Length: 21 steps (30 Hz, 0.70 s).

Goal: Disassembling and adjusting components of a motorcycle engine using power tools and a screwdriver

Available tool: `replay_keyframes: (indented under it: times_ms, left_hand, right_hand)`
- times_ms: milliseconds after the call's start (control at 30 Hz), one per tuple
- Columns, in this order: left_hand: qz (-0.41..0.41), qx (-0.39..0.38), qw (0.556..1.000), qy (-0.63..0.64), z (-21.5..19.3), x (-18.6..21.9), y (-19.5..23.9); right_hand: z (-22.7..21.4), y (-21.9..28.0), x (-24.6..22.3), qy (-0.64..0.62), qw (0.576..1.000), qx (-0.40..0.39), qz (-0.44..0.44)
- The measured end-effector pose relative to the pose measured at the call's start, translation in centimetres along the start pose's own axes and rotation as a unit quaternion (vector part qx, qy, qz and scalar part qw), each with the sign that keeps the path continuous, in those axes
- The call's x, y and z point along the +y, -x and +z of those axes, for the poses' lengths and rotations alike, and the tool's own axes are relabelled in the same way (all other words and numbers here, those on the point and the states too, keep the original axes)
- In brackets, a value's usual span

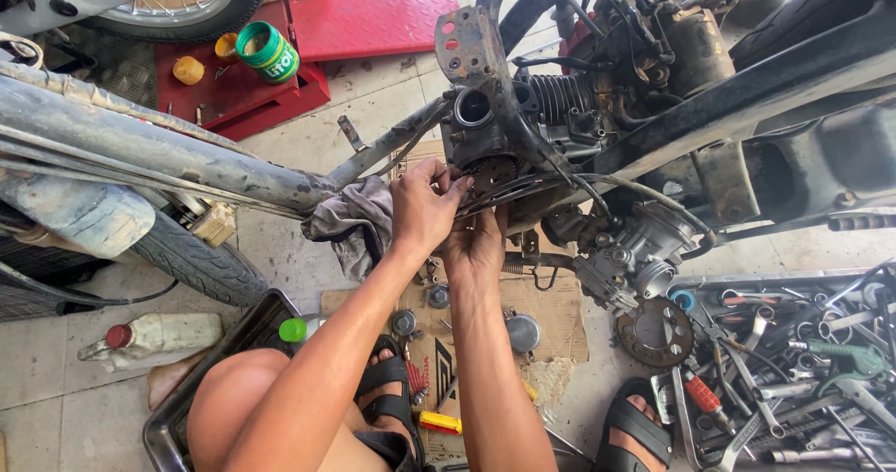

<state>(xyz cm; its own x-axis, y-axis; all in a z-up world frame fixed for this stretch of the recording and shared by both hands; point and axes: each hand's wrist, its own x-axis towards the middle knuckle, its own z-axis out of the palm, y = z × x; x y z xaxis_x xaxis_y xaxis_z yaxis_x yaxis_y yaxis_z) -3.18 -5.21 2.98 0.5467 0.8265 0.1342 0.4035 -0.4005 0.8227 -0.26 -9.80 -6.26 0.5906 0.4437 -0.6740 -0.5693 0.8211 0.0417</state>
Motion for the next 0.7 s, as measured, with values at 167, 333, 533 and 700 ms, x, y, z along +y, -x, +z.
replay_keyframes:
  times_ms: [167, 333, 533, 700]
  left_hand:
    - [0.021, 0.007, 1.0, -0.001, 0.0, 0.2, 0.1]
    - [0.009, 0.015, 1.0, 0.007, 0.1, -0.2, 0.0]
    - [0.004, 0.016, 1.0, 0.013, 0.0, 0.3, 0.1]
    - [-0.005, 0.013, 1.0, 0.01, 0.1, -0.1, 0.0]
  right_hand:
    - [-1.3, -1.1, 0.3, -0.011, 1.0, 0.023, 0.009]
    - [-1.6, -1.3, 0.3, -0.021, 0.999, 0.034, 0.016]
    - [-1.9, -1.7, 0.0, -0.016, 0.998, 0.047, 0.024]
    - [-1.0, -1.0, 0.0, -0.016, 0.999, 0.04, 0.019]
